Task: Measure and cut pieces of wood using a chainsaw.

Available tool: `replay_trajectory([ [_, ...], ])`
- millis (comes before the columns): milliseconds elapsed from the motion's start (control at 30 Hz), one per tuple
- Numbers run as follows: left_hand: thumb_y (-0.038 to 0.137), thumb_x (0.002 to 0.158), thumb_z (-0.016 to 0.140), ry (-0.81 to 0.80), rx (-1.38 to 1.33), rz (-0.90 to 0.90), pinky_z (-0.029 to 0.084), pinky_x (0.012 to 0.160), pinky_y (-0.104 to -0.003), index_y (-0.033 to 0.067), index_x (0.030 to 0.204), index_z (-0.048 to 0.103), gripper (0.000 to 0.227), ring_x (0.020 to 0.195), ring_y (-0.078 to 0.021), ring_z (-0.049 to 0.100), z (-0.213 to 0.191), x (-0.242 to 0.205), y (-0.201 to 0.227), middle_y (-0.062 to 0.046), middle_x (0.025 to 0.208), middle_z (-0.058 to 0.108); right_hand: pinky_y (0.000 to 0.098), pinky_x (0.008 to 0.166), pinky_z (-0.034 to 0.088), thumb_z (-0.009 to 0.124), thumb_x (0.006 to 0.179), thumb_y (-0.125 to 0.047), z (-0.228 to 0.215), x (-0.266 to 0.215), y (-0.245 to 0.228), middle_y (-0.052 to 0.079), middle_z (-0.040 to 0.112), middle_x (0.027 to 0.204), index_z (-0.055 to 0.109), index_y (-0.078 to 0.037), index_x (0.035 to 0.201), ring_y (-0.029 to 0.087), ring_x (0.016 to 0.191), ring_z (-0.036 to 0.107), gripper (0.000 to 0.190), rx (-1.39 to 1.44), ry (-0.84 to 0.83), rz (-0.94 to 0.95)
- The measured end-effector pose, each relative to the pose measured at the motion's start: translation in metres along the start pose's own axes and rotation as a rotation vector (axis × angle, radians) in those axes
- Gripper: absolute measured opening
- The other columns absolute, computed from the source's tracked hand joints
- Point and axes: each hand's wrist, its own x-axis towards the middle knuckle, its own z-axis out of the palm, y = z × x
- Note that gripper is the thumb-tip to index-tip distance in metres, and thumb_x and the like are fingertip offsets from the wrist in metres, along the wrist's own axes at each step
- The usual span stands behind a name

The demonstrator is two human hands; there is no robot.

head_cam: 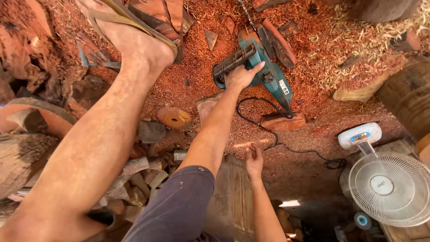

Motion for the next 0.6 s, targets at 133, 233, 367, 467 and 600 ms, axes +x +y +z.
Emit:
replay_trajectory([
  [133, 0.092, 0.074, 0.046, -0.048, -0.105, 0.012, 0.046, 0.109, -0.047, 0.0065, 0.139, 0.061, 0.109, 0.125, -0.0325, 0.061, -0.015, -0.015, 0.013, -0.016, 0.132, 0.064, 0.0400, 0.086, 0.061, 0.066, 0.096, -0.032, 0.009, -0.014, -0.060, 0.015, 0.071, 0.119, 0.052, -0.009, 0.147, 0.023, 0.100, 0.070, 0.057, -0.182, 0.059, -0.061],
  [233, 0.090, 0.071, 0.047, 0.191, -0.124, 0.142, 0.060, 0.086, -0.043, 0.0106, 0.121, 0.071, 0.097, 0.098, -0.0275, 0.073, -0.012, -0.057, 0.018, -0.012, 0.108, 0.075, 0.0447, 0.097, 0.055, 0.068, 0.097, -0.033, -0.008, -0.019, -0.093, 0.018, 0.071, 0.120, 0.050, -0.009, 0.153, 0.029, 0.111, 0.068, 0.063, -0.398, 0.225, -0.272],
  [367, 0.080, 0.079, 0.055, 0.259, -0.143, 0.174, 0.061, 0.063, -0.040, 0.0097, 0.114, 0.070, 0.080, 0.070, -0.0203, 0.069, -0.002, -0.163, -0.026, -0.006, 0.089, 0.069, 0.0602, 0.104, 0.041, 0.092, 0.068, -0.041, -0.040, -0.045, -0.131, 0.034, 0.055, 0.139, 0.041, 0.006, 0.148, 0.050, 0.126, 0.053, 0.106, -0.857, 0.494, -0.888],
  [467, 0.076, 0.074, 0.064, 0.422, -0.148, 0.282, 0.060, 0.059, -0.041, 0.0098, 0.118, 0.069, 0.080, 0.068, -0.0230, 0.067, -0.011, -0.231, -0.052, -0.008, 0.088, 0.065, 0.0576, 0.103, 0.046, 0.091, 0.062, -0.048, -0.056, -0.055, -0.153, 0.024, 0.062, 0.136, 0.048, -0.001, 0.144, 0.042, 0.122, 0.062, 0.104, -0.795, 0.304, -0.592],
  [600, 0.083, 0.081, 0.063, 0.269, -0.021, 0.105, 0.057, 0.070, -0.040, 0.0049, 0.101, 0.076, 0.082, 0.075, -0.0227, 0.068, -0.027, -0.254, -0.076, -0.008, 0.085, 0.067, 0.0476, 0.102, 0.054, 0.084, 0.070, -0.058, -0.051, -0.053, -0.170, 0.020, 0.071, 0.127, 0.058, -0.012, 0.145, 0.035, 0.117, 0.069, 0.092, -0.981, -0.032, -0.259],
])
